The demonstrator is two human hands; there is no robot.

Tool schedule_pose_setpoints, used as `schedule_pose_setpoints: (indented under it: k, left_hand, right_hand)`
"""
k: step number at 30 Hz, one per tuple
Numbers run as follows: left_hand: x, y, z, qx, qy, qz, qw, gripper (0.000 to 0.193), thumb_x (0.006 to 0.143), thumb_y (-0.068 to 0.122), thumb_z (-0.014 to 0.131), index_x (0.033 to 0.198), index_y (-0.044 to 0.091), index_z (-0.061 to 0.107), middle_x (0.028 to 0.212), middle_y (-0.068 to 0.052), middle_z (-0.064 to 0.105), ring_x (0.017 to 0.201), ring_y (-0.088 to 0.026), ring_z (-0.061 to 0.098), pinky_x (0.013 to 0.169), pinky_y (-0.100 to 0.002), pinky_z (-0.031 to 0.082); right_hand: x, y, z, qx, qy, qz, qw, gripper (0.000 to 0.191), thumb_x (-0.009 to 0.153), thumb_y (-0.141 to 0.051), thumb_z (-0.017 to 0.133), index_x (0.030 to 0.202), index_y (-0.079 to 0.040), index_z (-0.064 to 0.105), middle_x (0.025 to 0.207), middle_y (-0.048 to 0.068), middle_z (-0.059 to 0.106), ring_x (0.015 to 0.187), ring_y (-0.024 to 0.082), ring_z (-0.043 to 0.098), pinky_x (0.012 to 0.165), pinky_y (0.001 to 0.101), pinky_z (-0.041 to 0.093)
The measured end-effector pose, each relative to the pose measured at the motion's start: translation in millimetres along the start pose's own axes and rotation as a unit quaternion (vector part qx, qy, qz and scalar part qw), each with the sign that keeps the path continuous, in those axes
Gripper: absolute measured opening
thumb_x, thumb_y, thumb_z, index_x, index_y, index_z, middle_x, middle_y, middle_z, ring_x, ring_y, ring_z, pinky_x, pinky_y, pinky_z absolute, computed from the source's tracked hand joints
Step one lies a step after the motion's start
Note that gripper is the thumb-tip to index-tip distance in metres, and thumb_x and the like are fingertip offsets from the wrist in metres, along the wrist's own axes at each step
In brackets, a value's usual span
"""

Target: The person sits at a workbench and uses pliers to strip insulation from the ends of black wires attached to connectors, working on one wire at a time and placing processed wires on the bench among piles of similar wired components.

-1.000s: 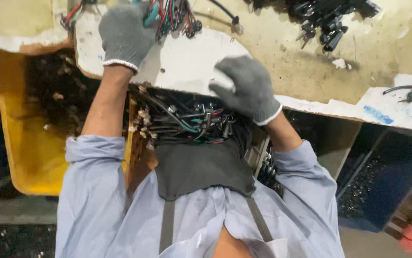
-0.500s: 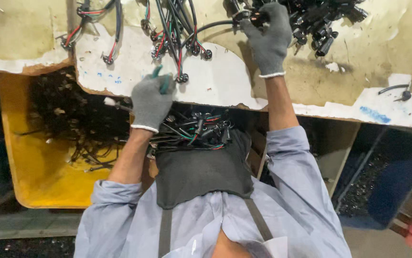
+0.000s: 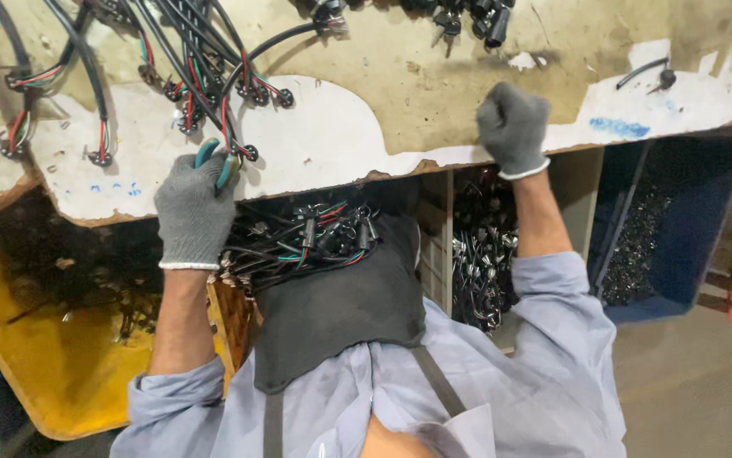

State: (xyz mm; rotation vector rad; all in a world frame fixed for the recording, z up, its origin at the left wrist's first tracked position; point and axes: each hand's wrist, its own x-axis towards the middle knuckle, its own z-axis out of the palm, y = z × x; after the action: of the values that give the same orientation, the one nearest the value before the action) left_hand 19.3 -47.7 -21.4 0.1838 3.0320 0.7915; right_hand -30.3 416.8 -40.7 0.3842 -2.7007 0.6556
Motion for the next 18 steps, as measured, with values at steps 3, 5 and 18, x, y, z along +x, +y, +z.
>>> schedule_pose_setpoints:
  k: [3,5,18]
  left_hand:
    - [-1,-1,0,0.008,-0.013,-0.007,1.0,0.024,0.098,0.019,0.074,0.118,0.008,0.077,0.098,-0.02,0.066,0.082,-0.039,0.068,0.071,-0.049,0.054]
    - [-1,1,1,0.033,-0.014,-0.005,0.999,0.021,0.101,0.019,0.074,0.118,0.009,0.077,0.099,-0.02,0.066,0.082,-0.04,0.068,0.07,-0.049,0.054]
    - [5,10,11,0.008,-0.004,-0.125,0.992,0.022,0.093,0.02,0.074,0.114,0.017,0.079,0.097,-0.019,0.068,0.085,-0.041,0.069,0.073,-0.051,0.053]
  right_hand:
    - [19,36,-36,-0.252,0.043,0.076,0.964,0.015,0.098,-0.017,0.073,0.104,-0.006,0.065,0.078,0.009,0.062,0.069,0.024,0.06,0.059,0.0382,0.049]
    - [29,38,-54,-0.368,0.105,0.06,0.922,0.044,0.083,-0.029,0.086,0.112,-0.006,0.062,0.099,0.013,0.065,0.091,0.029,0.064,0.076,0.0402,0.052]
    - [68,1,14,-0.173,-0.032,0.194,0.965,0.022,0.107,-0.019,0.071,0.115,-0.005,0.056,0.092,0.01,0.065,0.08,0.023,0.068,0.067,0.0394,0.054]
